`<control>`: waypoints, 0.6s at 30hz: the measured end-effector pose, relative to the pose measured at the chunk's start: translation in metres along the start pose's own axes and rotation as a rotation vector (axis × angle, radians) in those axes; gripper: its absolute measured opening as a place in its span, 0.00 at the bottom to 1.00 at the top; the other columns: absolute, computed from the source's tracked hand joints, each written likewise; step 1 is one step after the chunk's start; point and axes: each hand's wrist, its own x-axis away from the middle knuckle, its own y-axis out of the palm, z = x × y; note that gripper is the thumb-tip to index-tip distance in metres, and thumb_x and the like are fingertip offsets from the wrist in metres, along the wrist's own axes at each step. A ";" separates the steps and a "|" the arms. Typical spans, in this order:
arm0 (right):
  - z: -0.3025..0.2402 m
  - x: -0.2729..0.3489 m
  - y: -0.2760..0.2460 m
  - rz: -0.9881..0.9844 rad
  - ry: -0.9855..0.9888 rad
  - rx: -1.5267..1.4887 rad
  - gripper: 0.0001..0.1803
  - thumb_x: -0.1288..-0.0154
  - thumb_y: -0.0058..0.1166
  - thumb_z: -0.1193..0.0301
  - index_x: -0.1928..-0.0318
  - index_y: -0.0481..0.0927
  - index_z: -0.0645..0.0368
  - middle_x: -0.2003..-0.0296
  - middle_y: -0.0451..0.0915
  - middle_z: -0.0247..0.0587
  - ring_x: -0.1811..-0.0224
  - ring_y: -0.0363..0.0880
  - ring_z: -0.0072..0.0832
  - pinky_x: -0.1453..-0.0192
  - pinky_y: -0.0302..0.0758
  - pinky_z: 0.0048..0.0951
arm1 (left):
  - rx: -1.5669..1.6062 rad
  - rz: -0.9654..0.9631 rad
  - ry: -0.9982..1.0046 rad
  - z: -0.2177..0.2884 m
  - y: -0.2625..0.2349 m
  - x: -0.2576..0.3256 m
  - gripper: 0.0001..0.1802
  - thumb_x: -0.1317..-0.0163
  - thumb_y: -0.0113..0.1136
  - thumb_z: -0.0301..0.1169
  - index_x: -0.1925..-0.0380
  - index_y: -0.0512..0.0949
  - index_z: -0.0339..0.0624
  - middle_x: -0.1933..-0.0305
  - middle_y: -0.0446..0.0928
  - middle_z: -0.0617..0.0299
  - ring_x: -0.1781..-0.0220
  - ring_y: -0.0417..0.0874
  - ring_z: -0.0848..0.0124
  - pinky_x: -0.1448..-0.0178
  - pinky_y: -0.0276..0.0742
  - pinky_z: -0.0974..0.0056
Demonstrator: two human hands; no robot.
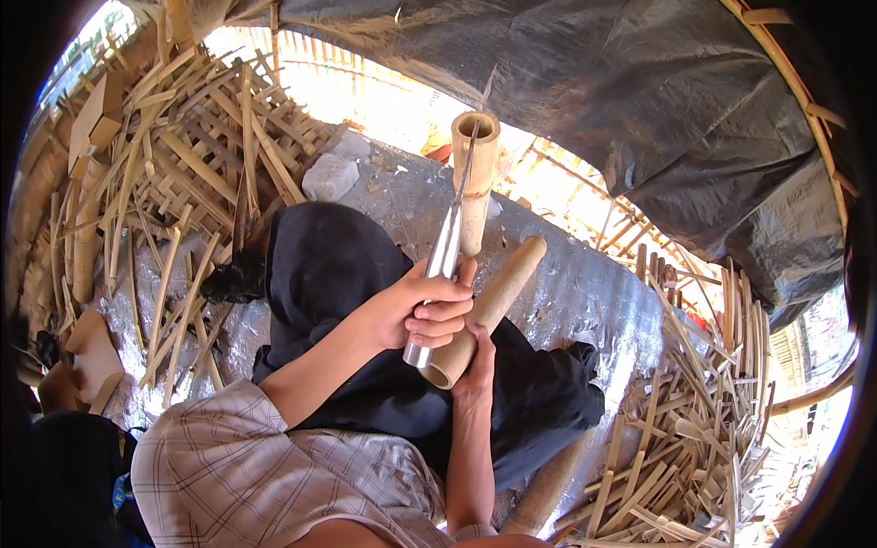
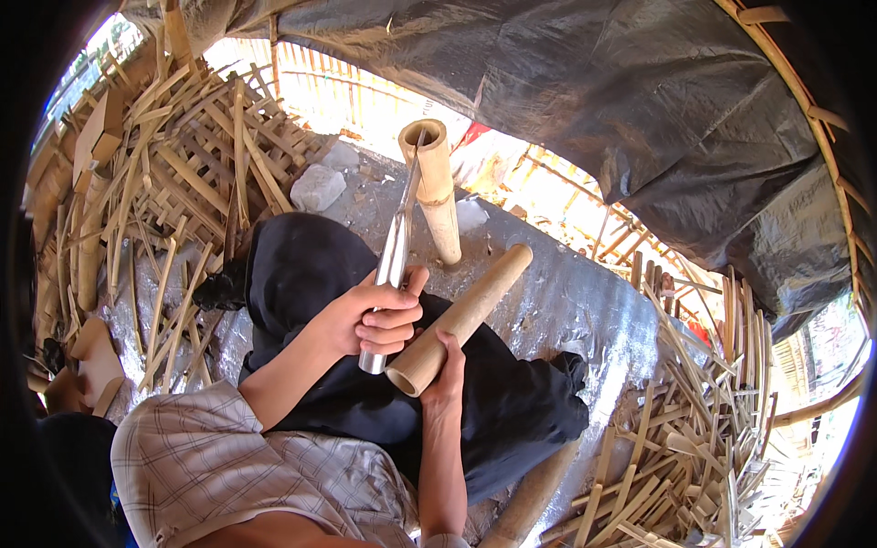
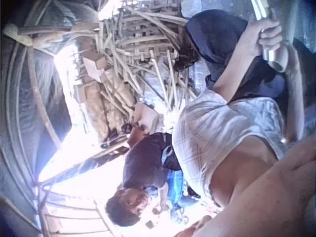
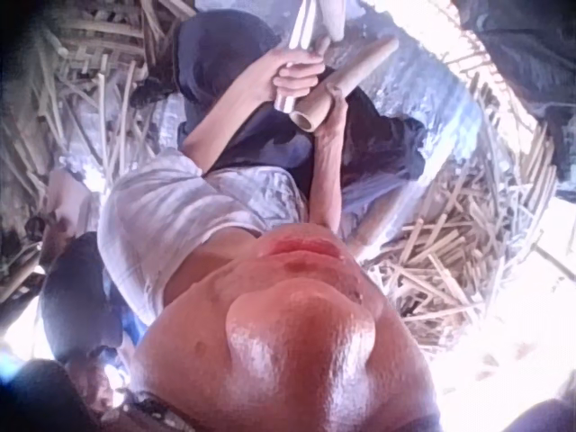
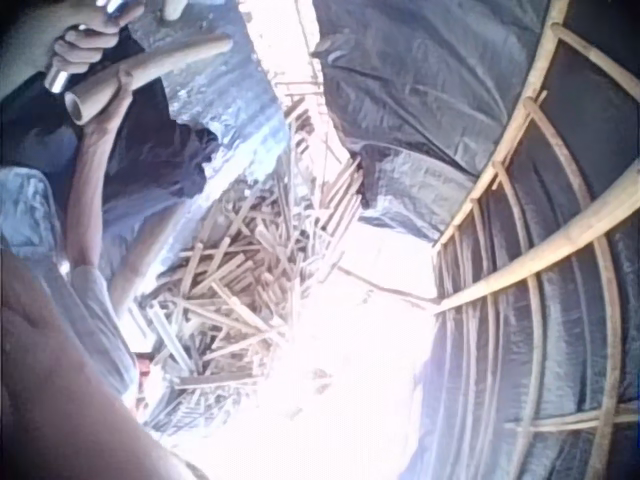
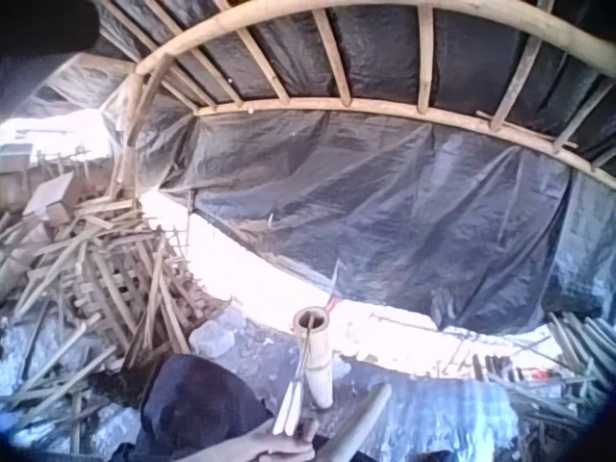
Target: The person carves the inside of a bamboo cylinder with a knife and then fits two wooden sticks into the cylinder.
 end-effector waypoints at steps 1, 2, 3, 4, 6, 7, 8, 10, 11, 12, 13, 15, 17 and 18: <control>-0.002 0.002 0.006 -0.004 0.015 -0.004 0.26 0.35 0.60 0.61 0.45 0.74 0.69 0.57 0.81 0.48 0.55 0.83 0.39 0.47 0.83 0.40 | -0.011 0.000 0.001 0.003 -0.001 -0.001 0.10 0.26 0.50 0.24 0.67 0.63 0.47 0.87 0.57 0.75 0.92 0.56 0.84 0.89 0.52 0.74; -0.003 0.004 0.009 0.001 0.034 -0.009 0.26 0.35 0.60 0.61 0.45 0.73 0.69 0.57 0.81 0.47 0.55 0.83 0.39 0.47 0.83 0.41 | -0.014 0.006 -0.002 0.005 -0.002 -0.001 0.10 0.26 0.50 0.24 0.67 0.63 0.47 0.87 0.57 0.75 0.92 0.56 0.84 0.89 0.52 0.74; -0.003 0.002 0.011 -0.010 0.037 -0.016 0.26 0.35 0.60 0.61 0.46 0.73 0.69 0.57 0.80 0.47 0.55 0.83 0.39 0.45 0.82 0.42 | -0.035 0.017 -0.008 0.012 0.002 -0.004 0.09 0.25 0.49 0.25 0.67 0.64 0.48 0.86 0.57 0.76 0.91 0.56 0.85 0.88 0.53 0.75; -0.003 0.003 0.014 -0.004 0.037 -0.021 0.26 0.35 0.60 0.62 0.46 0.73 0.69 0.57 0.80 0.47 0.55 0.83 0.39 0.44 0.82 0.42 | -0.027 0.023 -0.018 0.018 0.000 -0.011 0.09 0.25 0.49 0.26 0.67 0.65 0.48 0.86 0.57 0.76 0.90 0.56 0.86 0.88 0.53 0.75; -0.003 0.002 0.020 0.000 0.039 -0.025 0.26 0.36 0.60 0.62 0.46 0.72 0.69 0.57 0.80 0.47 0.55 0.83 0.39 0.43 0.82 0.43 | -0.015 0.036 -0.027 0.035 0.000 -0.030 0.08 0.24 0.49 0.27 0.66 0.66 0.48 0.85 0.57 0.78 0.90 0.55 0.87 0.87 0.54 0.76; -0.002 -0.003 0.013 0.007 0.083 -0.037 0.26 0.36 0.60 0.62 0.46 0.72 0.69 0.57 0.80 0.47 0.54 0.82 0.40 0.42 0.81 0.46 | -0.028 0.021 -0.036 0.044 0.000 -0.042 0.07 0.23 0.49 0.28 0.65 0.68 0.48 0.84 0.57 0.79 0.89 0.55 0.88 0.87 0.54 0.76; 0.000 -0.007 0.010 0.030 0.074 -0.081 0.26 0.37 0.61 0.63 0.46 0.73 0.69 0.57 0.80 0.47 0.53 0.82 0.41 0.42 0.81 0.47 | -0.020 0.018 -0.025 0.051 0.002 -0.057 0.06 0.23 0.50 0.28 0.64 0.69 0.47 0.84 0.57 0.79 0.89 0.54 0.88 0.86 0.53 0.77; 0.002 -0.007 0.012 0.059 0.101 -0.059 0.25 0.37 0.61 0.64 0.46 0.74 0.68 0.56 0.80 0.47 0.52 0.82 0.42 0.40 0.81 0.48 | -0.019 -0.007 0.006 0.064 0.004 -0.080 0.06 0.24 0.50 0.27 0.64 0.69 0.45 0.84 0.57 0.79 0.88 0.55 0.89 0.86 0.52 0.78; 0.003 -0.007 0.009 0.057 0.119 -0.046 0.25 0.38 0.61 0.64 0.46 0.74 0.68 0.56 0.79 0.47 0.51 0.82 0.42 0.39 0.80 0.48 | 0.020 -0.023 0.015 0.068 0.002 -0.088 0.07 0.23 0.50 0.28 0.64 0.69 0.45 0.83 0.57 0.79 0.88 0.55 0.89 0.86 0.53 0.78; 0.005 -0.007 0.008 0.056 0.136 -0.034 0.25 0.38 0.61 0.64 0.47 0.74 0.68 0.56 0.79 0.47 0.51 0.82 0.42 0.38 0.80 0.49 | 0.059 -0.040 0.022 0.072 0.001 -0.096 0.07 0.22 0.49 0.28 0.64 0.68 0.44 0.83 0.57 0.79 0.88 0.56 0.89 0.86 0.54 0.79; 0.006 -0.009 0.008 0.056 0.152 -0.023 0.25 0.38 0.61 0.64 0.47 0.74 0.68 0.55 0.79 0.48 0.51 0.82 0.43 0.38 0.80 0.49 | 0.099 -0.058 0.026 0.074 -0.002 -0.101 0.07 0.22 0.49 0.28 0.64 0.68 0.43 0.83 0.58 0.79 0.88 0.57 0.89 0.87 0.55 0.79; 0.008 -0.010 0.007 0.069 0.161 -0.008 0.24 0.38 0.61 0.64 0.47 0.75 0.68 0.55 0.79 0.48 0.50 0.82 0.43 0.38 0.80 0.50 | 0.132 -0.153 0.038 0.075 -0.010 -0.098 0.10 0.22 0.51 0.31 0.66 0.68 0.44 0.82 0.58 0.79 0.87 0.57 0.89 0.85 0.56 0.78; 0.008 -0.010 0.012 0.085 0.169 0.018 0.25 0.39 0.62 0.64 0.46 0.74 0.69 0.54 0.79 0.49 0.49 0.82 0.44 0.39 0.80 0.50 | 0.202 -0.287 0.039 0.075 -0.024 -0.088 0.12 0.20 0.50 0.34 0.64 0.68 0.42 0.81 0.58 0.78 0.87 0.58 0.89 0.85 0.58 0.78; 0.009 -0.011 0.011 0.090 0.164 0.015 0.26 0.39 0.62 0.64 0.46 0.73 0.69 0.54 0.79 0.49 0.49 0.82 0.44 0.39 0.81 0.50 | 0.226 -0.319 0.039 0.074 -0.027 -0.083 0.11 0.19 0.49 0.35 0.62 0.68 0.42 0.82 0.59 0.76 0.86 0.59 0.88 0.85 0.59 0.77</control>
